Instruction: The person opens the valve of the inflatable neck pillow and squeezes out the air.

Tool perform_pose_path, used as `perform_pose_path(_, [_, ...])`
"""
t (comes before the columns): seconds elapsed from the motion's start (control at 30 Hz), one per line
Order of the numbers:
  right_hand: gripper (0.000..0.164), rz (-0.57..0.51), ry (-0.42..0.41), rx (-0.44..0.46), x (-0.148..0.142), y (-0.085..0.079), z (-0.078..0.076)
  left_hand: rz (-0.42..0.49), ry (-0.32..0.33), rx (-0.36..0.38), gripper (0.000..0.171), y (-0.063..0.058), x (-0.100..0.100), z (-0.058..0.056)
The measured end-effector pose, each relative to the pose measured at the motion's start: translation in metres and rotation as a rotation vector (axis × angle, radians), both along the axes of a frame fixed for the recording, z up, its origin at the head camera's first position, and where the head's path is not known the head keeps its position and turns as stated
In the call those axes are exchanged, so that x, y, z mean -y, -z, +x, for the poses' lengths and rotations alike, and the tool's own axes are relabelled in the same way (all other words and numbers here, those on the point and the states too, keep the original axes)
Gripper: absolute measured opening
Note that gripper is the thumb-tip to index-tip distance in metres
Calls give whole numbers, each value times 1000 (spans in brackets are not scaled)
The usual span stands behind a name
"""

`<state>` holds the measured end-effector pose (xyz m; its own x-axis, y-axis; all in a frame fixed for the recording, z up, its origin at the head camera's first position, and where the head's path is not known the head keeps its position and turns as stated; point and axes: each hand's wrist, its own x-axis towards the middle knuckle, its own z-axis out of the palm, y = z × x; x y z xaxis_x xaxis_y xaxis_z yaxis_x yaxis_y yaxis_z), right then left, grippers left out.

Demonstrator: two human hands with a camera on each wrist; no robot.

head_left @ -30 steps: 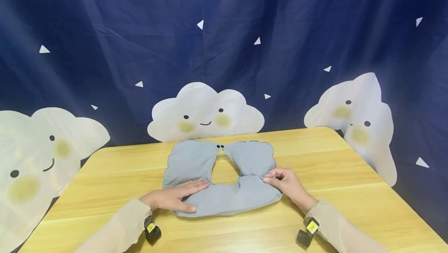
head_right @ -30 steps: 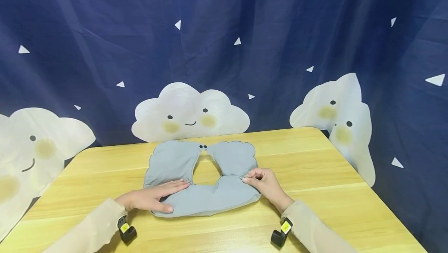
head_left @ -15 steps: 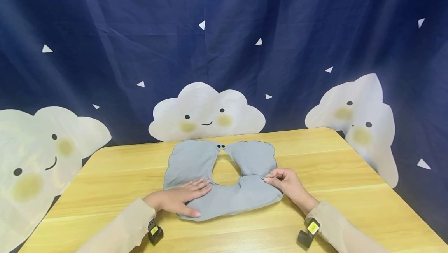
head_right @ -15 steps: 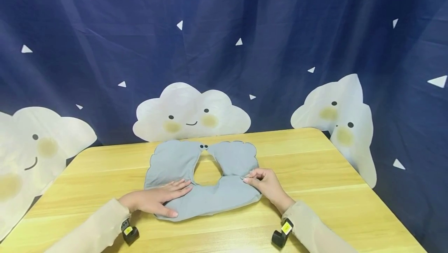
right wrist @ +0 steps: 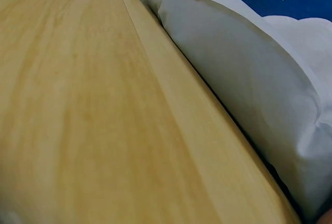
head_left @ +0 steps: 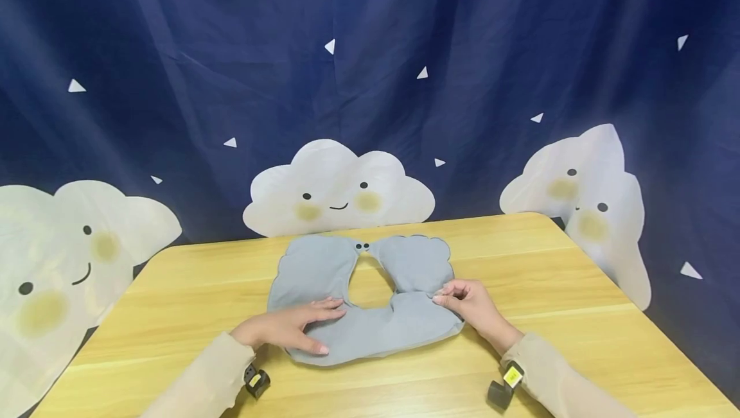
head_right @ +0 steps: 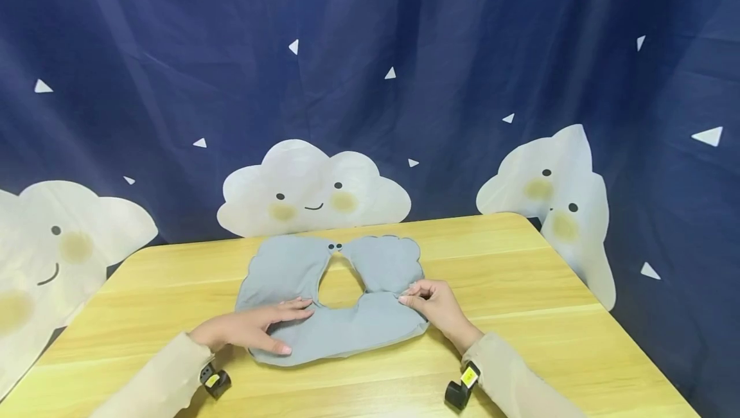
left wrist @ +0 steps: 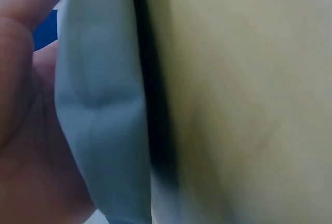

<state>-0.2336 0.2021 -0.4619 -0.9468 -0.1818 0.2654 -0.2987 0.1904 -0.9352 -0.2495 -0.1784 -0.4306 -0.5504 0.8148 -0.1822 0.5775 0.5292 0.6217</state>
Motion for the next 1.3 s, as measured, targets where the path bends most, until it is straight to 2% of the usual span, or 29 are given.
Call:
perform_pose_path(0.27, [10, 10, 1, -15, 0, 2, -1, 165, -80, -101, 69, -3, -3, -3])
perform_pose_path(0.33, [10, 12, 2, -14, 0, 3, -1, 210, -95, -102, 68, -4, -6, -2])
perform_pose_path(0.63, [12, 11, 2, 6, 0, 2, -1, 336, -141, -1, 65, -12, -31, 9])
perform_pose_path(0.77, [15, 10, 6, 11, -1, 3, -1, 386, -180, 21, 68, -6, -44, 14])
perform_pose_path(1.0, [15, 17, 12, 3, -1, 3, -2, 448, -276, 165, 72, 7, -54, 12])
perform_pose_path(1.3, [16, 9, 3, -1, -1, 3, -2, 445, -344, 254, 72, 18, -60, 16])
